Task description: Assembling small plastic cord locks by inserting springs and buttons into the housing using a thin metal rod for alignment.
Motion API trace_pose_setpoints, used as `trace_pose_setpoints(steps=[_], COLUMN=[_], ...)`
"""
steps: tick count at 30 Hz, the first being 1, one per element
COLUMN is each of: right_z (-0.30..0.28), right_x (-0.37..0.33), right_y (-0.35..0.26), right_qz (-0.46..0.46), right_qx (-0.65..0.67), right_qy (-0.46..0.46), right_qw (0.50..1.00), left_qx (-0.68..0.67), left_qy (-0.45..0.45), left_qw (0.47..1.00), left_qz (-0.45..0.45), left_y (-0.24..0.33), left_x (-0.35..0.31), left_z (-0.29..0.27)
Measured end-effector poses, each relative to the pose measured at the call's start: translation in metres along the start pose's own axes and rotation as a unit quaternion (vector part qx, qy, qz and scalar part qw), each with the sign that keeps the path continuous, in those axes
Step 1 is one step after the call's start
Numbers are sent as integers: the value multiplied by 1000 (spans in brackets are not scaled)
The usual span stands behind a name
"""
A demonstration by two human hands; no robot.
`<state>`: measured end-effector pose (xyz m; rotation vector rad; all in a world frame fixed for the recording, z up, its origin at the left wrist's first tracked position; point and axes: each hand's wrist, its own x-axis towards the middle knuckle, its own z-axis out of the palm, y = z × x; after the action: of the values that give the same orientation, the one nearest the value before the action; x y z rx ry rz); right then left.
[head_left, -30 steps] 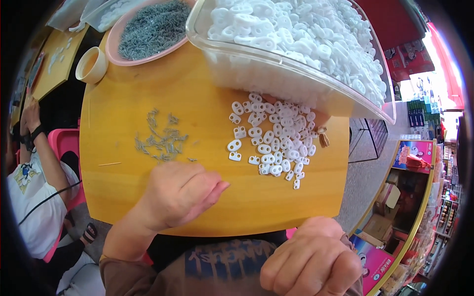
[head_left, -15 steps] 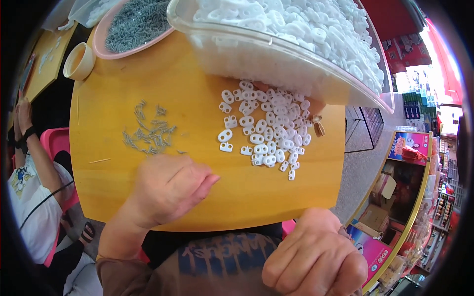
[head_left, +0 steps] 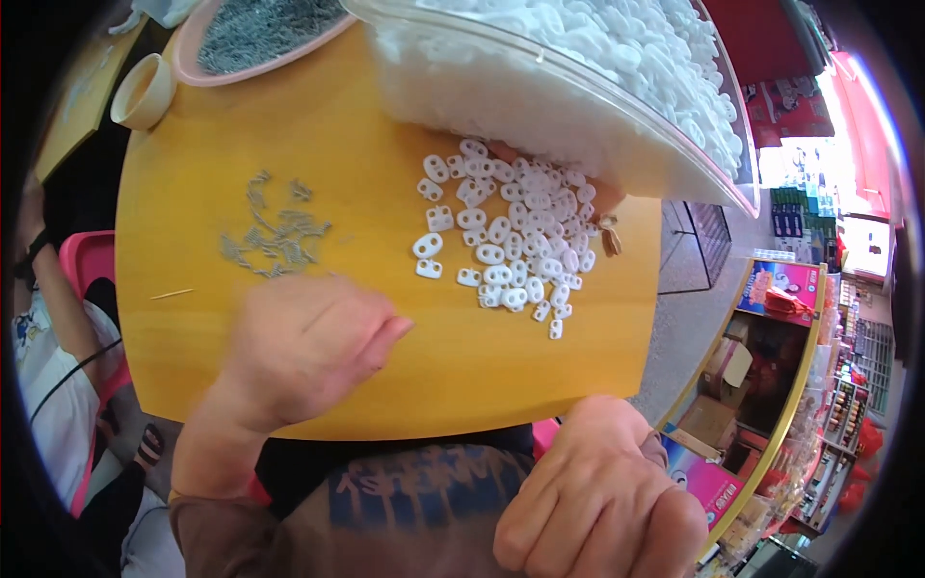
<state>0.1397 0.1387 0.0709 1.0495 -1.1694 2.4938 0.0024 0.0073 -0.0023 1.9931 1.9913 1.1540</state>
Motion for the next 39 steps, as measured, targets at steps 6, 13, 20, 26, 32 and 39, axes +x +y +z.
trace_pose_setpoints(steps=[6, 13, 20, 26, 32, 39], right_z=[-5, -21, -20, -21, -21, -18], right_x=[-27, -27, -25, -29, -26, -22], right_y=[24, 42, 50, 51, 51, 52], right_qz=[78, 234, 246, 260, 270, 269], right_qx=[-102, 64, 5, -17, -27, -28], right_qy=[260, 566, 583, 567, 564, 571], right_qw=[957, 788, 775, 782, 780, 775], left_qx=[-34, -17, -57, -67, -37, -46], left_qy=[38, 8, 57, 71, 44, 43], left_qw=[999, 1000, 997, 995, 998, 998], left_qz=[-3, -13, 18, 21, 20, 20], left_y=[-1, -2, -3, 0, 0, -2], left_x=[-7, -8, -11, -12, -13, -14], left_z=[6, -1, 3, 6, 2, 4])
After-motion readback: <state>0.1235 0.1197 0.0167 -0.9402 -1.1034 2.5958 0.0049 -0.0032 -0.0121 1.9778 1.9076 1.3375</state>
